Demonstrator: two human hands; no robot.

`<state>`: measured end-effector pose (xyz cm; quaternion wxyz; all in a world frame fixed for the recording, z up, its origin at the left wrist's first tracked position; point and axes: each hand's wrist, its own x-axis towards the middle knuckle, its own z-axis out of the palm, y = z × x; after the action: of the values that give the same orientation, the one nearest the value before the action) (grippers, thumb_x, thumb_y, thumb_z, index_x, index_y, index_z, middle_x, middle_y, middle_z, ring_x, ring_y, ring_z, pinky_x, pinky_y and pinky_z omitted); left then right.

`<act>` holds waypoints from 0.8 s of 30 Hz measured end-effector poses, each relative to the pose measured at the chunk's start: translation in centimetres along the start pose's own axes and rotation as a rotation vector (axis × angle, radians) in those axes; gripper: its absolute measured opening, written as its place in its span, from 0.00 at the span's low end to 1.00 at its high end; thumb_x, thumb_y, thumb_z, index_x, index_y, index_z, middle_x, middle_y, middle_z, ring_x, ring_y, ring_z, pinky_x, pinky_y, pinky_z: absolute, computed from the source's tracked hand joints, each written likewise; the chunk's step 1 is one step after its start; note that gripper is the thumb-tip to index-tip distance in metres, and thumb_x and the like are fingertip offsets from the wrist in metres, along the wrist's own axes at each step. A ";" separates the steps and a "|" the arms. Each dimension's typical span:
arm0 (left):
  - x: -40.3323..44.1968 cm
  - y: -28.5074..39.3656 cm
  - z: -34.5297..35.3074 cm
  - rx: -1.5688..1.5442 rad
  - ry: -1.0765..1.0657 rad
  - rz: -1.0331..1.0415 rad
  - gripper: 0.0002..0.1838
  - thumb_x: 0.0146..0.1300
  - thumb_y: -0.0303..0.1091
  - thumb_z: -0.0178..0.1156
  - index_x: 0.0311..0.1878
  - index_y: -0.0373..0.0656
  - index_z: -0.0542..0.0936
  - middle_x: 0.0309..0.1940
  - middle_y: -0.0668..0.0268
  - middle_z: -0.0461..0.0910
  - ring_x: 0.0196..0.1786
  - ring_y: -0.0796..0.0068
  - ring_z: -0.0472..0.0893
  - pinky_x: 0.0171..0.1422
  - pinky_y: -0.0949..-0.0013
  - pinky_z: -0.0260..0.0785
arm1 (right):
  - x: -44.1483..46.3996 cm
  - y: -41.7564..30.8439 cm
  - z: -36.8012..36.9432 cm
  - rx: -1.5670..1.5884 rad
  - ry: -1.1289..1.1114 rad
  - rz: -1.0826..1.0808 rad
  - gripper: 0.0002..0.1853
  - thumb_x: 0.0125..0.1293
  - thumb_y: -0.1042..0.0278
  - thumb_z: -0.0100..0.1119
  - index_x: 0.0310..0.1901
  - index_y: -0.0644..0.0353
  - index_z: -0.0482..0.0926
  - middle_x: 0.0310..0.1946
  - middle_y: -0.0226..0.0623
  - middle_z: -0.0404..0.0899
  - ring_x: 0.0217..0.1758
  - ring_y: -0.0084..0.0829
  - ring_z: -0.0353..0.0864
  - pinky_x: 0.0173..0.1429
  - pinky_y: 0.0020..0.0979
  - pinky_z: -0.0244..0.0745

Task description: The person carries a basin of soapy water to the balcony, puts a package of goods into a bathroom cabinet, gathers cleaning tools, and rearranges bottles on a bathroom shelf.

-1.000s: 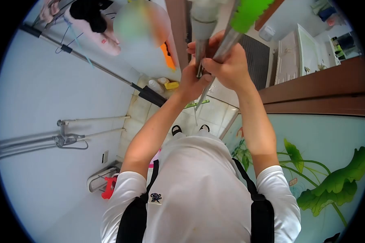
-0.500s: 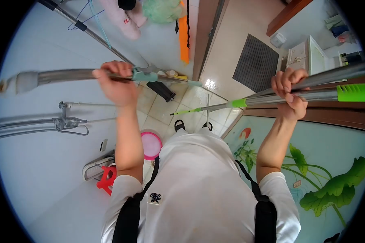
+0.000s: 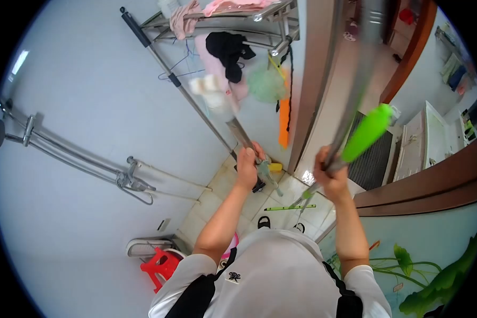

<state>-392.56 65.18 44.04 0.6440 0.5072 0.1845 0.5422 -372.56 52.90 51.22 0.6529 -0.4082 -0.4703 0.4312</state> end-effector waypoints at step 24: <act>-5.6 -3.5 9.9 0.293 -0.312 0.059 0.31 0.47 0.18 0.48 0.60 0.35 0.67 0.48 0.54 0.71 0.50 0.58 0.73 0.54 0.61 0.67 | 0.9 -0.3 -0.7 -0.108 -0.090 0.088 0.43 0.31 0.40 0.80 0.44 0.57 0.67 0.33 0.29 0.71 0.36 0.21 0.71 0.38 0.22 0.68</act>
<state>-384.85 56.10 43.44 0.5679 0.6784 0.1443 0.4432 -371.71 53.56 51.57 0.5887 -0.4432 -0.5033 0.4514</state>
